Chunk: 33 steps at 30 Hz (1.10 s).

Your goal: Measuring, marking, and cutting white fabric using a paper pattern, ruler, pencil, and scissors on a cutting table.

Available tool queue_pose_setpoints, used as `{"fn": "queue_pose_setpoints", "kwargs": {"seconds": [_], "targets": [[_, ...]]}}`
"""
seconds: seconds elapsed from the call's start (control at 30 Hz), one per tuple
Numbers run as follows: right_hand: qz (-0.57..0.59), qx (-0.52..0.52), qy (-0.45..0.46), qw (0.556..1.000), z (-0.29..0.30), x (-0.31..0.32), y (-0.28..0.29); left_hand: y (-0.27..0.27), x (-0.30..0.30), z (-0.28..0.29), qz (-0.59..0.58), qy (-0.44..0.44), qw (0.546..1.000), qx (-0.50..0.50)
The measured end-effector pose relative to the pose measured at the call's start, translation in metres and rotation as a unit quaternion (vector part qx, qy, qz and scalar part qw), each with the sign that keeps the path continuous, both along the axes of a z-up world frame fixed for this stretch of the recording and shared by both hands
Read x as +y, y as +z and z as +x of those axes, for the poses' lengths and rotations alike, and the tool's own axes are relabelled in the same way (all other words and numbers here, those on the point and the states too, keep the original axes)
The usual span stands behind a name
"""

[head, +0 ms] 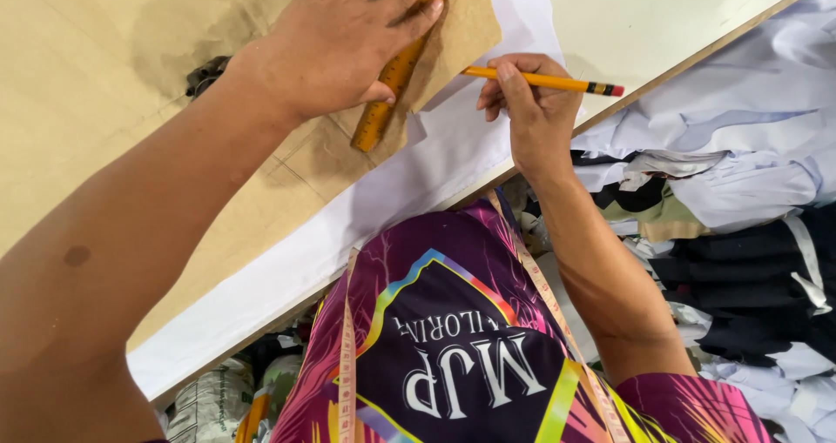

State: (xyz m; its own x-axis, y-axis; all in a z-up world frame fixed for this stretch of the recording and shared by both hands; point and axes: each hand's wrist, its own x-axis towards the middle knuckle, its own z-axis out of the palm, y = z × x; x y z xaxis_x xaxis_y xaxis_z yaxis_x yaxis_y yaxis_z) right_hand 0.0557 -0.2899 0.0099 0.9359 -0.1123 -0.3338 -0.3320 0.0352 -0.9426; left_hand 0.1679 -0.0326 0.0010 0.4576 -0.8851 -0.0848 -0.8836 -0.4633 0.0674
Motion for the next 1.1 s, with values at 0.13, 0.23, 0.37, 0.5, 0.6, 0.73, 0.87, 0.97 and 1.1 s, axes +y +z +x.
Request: {"fn": "queue_pose_setpoints", "kwargs": {"seconds": [0.13, 0.23, 0.37, 0.5, 0.6, 0.73, 0.87, 0.97, 1.1], "targets": [[-0.014, -0.038, -0.030, 0.999, 0.004, -0.002, -0.005, 0.000, -0.002, 0.004, 0.009, -0.014, 1.000, -0.016], [-0.002, -0.025, -0.044, 0.999, 0.003, -0.004, -0.007, 0.004, -0.007, 0.011, 0.049, -0.027, 0.998, 0.027], [-0.030, -0.022, -0.039, 0.999, 0.003, -0.005, -0.002, -0.007, -0.011, 0.015, 0.046, -0.052, 0.998, -0.002], [-0.045, -0.042, -0.030, 0.998, 0.006, -0.009, -0.007, -0.012, -0.011, 0.018, 0.009, -0.073, 0.997, -0.026], [-0.068, -0.072, -0.061, 0.993, 0.013, -0.012, -0.006, -0.007, -0.010, 0.017, 0.040, -0.072, 0.995, -0.049], [-0.080, -0.077, -0.052, 0.992, 0.018, -0.017, -0.007, -0.002, -0.019, 0.020, 0.091, -0.055, 0.994, 0.016], [-0.314, -0.315, 0.008, 0.895, 0.031, -0.029, 0.009, 0.000, -0.021, 0.019, 0.106, -0.058, 0.992, 0.022], [-0.293, -0.368, -0.053, 0.881, 0.032, -0.050, 0.018, 0.002, -0.023, 0.015, 0.085, -0.049, 0.994, 0.053], [-0.179, -0.258, -0.143, 0.939, 0.003, -0.079, 0.027, 0.030, -0.024, -0.005, -0.004, 0.027, 0.982, 0.187]]}}
